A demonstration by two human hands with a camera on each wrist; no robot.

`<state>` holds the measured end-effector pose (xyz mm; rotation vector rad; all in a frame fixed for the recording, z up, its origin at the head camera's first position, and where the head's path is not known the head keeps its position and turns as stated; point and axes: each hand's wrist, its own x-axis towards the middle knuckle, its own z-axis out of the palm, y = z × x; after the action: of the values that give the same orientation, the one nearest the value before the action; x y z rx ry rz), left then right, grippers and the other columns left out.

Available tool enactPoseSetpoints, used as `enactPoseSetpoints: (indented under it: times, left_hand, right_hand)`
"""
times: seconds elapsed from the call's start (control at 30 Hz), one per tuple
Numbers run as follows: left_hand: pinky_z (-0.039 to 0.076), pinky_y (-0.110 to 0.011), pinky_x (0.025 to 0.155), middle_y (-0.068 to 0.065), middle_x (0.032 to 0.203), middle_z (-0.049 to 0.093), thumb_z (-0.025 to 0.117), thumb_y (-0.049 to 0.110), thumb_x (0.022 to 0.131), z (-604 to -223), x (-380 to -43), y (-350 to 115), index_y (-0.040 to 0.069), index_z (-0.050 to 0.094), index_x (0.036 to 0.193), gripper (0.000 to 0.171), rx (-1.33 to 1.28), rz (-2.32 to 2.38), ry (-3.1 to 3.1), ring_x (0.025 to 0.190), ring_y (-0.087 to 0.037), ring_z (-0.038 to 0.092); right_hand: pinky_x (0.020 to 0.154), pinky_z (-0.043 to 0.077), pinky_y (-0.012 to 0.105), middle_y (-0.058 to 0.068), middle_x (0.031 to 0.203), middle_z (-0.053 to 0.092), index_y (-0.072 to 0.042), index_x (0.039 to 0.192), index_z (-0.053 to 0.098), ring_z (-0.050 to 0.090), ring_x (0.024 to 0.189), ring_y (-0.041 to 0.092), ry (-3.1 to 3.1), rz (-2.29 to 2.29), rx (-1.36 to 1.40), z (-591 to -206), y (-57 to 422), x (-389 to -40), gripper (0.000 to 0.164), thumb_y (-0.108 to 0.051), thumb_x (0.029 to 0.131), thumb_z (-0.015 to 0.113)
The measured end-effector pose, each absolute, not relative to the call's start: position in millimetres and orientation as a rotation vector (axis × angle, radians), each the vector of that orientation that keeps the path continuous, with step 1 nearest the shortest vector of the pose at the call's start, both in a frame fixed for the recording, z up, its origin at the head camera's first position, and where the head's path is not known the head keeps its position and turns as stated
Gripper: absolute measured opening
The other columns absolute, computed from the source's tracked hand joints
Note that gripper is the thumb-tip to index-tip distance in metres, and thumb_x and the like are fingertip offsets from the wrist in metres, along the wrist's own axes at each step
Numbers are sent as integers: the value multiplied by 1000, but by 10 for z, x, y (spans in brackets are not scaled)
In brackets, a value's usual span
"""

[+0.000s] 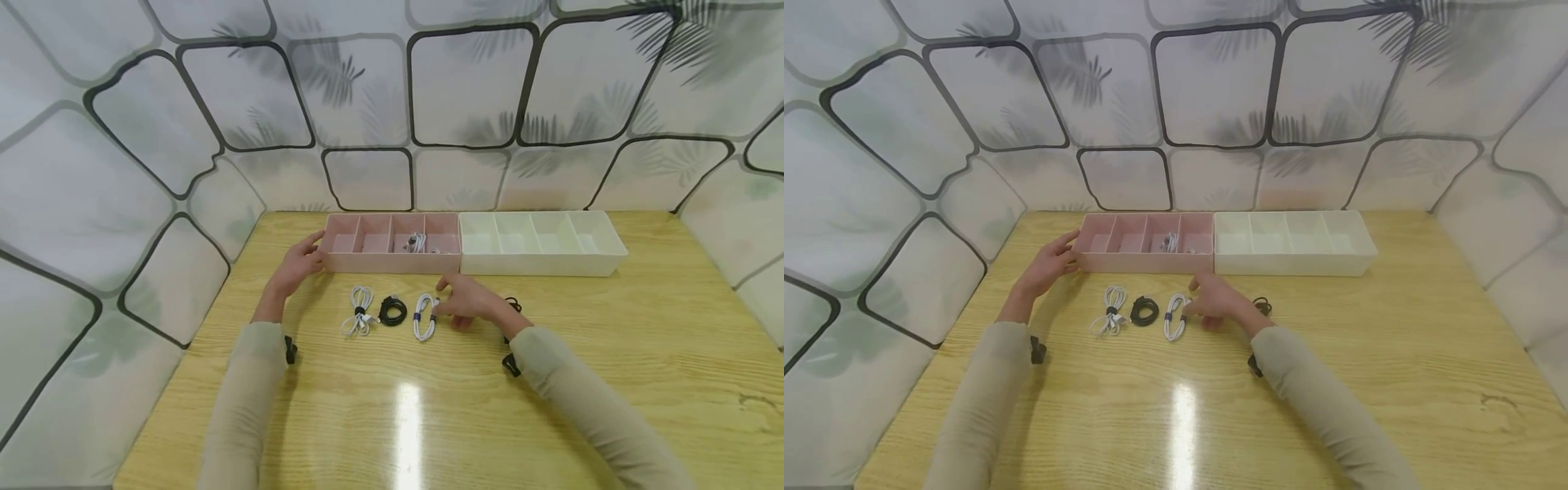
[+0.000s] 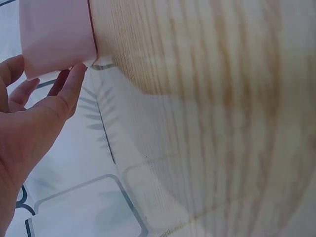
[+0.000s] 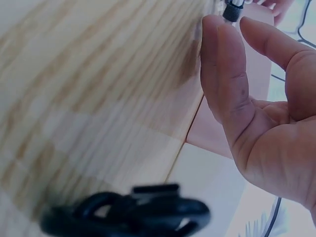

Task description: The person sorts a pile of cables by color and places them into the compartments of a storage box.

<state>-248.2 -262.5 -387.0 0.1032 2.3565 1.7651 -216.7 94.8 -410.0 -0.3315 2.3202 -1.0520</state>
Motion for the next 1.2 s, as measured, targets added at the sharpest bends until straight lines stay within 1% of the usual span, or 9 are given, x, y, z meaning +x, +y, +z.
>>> enactPoseSetpoints:
  times: [0.07, 0.2, 0.4, 0.53, 0.7, 0.83, 0.93, 1.03, 1.2]
  left_hand:
    - [34, -57, 109, -37, 150, 33, 43, 2, 100, -3921, -2520, -2643, 2, 21, 158, 62, 99, 1769, 2364, 121, -42, 45]
    - [38, -53, 110, -35, 148, 37, 43, 5, 99, -4036, -2591, -2687, 5, 22, 158, 63, 119, 1729, 2418, 127, -39, 46]
    - [48, -45, 102, -34, 137, 48, 45, 12, 97, -4089, -2587, -2723, 3, 25, 156, 64, 180, 1695, 2483, 119, -28, 53]
    - [44, -50, 106, -34, 138, 47, 45, 9, 98, -4088, -2597, -2719, 5, 25, 157, 62, 162, 1702, 2464, 127, -35, 49]
    - [39, -52, 109, -35, 139, 43, 43, 5, 101, -4061, -2607, -2691, 5, 22, 157, 60, 120, 1706, 2426, 131, -40, 44]
    - [36, -55, 110, -38, 143, 38, 41, 2, 101, -4057, -2615, -2688, 1, 20, 157, 59, 115, 1729, 2389, 134, -44, 40]
    - [34, -56, 110, -38, 147, 34, 40, 2, 102, -4058, -2621, -2689, 0, 19, 157, 59, 108, 1731, 2379, 136, -45, 38]
    - [35, -55, 111, -32, 153, 31, 40, 3, 102, -4062, -2621, -2690, 1, 21, 156, 58, 101, 1715, 2392, 137, -43, 38]
    - [35, -52, 111, -13, 163, 21, 41, 6, 101, -4089, -2631, -2702, -4, 31, 153, 53, 112, 1695, 2426, 139, -37, 37]
  right_hand:
    - [53, 58, 36, 16, 73, 66, 4, 133, 47, 67, 56, 22, 2330, -1053, -335, -4114, 937, -2175, 52, -17, 91, 72]
    - [51, 57, 35, 15, 73, 66, 4, 128, 51, 65, 55, 21, 2353, -1053, -335, -4154, 917, -2183, 47, -17, 91, 72]
    - [49, 56, 35, 14, 74, 66, 3, 121, 55, 65, 54, 21, 2384, -1022, -349, -4199, 878, -2164, 43, -23, 92, 72]
    - [48, 55, 33, 12, 71, 64, 0, 116, 56, 62, 53, 20, 2414, -985, -357, -4206, 847, -2155, 40, -27, 91, 72]
    - [45, 54, 31, 10, 63, 62, 0, 105, 57, 58, 47, 17, 2444, -972, -401, -4213, 825, -2158, 28, -16, 88, 73]
    - [44, 53, 29, 9, 65, 62, -1, 94, 56, 59, 48, 16, 2451, -987, -392, -4214, 816, -2151, 17, -8, 87, 71]
    - [46, 53, 29, 9, 69, 62, -2, 89, 56, 59, 50, 16, 2454, -989, -380, -4206, 819, -2142, 14, -5, 88, 69]
    - [47, 54, 29, 10, 70, 62, -1, 87, 57, 60, 51, 16, 2461, -988, -393, -4196, 824, -2128, 11, -4, 89, 68]
    - [47, 55, 30, 10, 71, 61, -1, 87, 59, 61, 50, 17, 2470, -1010, -389, -4199, 833, -2115, 9, -5, 92, 65]
